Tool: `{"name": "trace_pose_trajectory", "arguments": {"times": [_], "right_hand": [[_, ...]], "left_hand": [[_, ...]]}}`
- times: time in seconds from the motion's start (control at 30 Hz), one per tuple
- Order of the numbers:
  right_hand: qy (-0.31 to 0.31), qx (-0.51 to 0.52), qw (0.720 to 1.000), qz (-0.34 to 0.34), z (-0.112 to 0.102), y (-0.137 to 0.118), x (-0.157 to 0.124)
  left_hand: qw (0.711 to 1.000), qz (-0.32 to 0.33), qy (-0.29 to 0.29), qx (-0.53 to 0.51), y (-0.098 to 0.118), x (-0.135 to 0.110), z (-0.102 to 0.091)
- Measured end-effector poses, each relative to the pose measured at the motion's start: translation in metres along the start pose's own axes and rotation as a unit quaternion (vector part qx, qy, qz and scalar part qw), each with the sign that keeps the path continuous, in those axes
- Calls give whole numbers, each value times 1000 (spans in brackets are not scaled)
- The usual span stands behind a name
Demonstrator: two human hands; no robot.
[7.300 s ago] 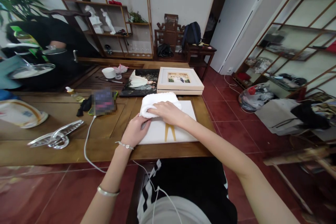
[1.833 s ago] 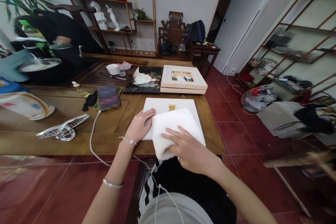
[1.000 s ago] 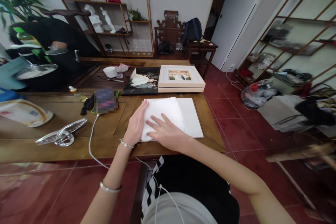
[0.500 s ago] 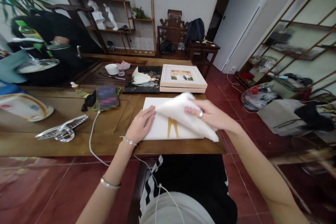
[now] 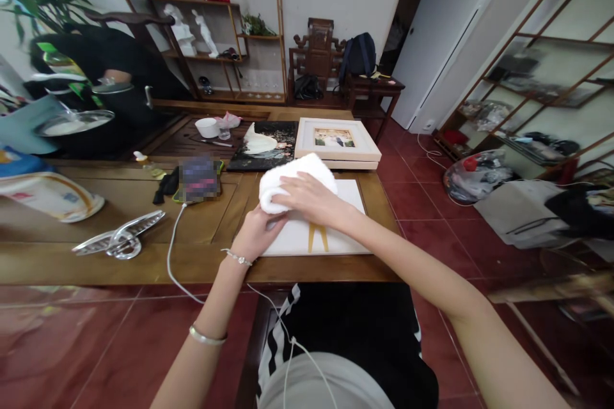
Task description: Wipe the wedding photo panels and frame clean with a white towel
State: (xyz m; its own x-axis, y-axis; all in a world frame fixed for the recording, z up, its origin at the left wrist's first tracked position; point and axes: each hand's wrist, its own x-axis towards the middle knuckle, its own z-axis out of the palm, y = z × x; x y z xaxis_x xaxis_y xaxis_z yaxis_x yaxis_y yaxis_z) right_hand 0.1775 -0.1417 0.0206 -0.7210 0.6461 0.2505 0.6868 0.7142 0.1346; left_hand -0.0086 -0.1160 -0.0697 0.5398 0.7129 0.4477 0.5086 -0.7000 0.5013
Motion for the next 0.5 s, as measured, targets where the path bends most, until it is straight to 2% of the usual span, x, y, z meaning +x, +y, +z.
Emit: {"name": "trace_pose_trajectory", "arguments": {"times": [0.1,0.23,0.5], "right_hand": [[-60,27,998,21,8,0,6],[-105,29,991,73,3,16,-5],[-118,84,978,147,-11,50,-52]], "left_hand": [[1000,-3,2,5,1,1,-1],[1000,2,-1,-22,4,1,-1],[999,-13,-10,-45,4,1,-1]]}}
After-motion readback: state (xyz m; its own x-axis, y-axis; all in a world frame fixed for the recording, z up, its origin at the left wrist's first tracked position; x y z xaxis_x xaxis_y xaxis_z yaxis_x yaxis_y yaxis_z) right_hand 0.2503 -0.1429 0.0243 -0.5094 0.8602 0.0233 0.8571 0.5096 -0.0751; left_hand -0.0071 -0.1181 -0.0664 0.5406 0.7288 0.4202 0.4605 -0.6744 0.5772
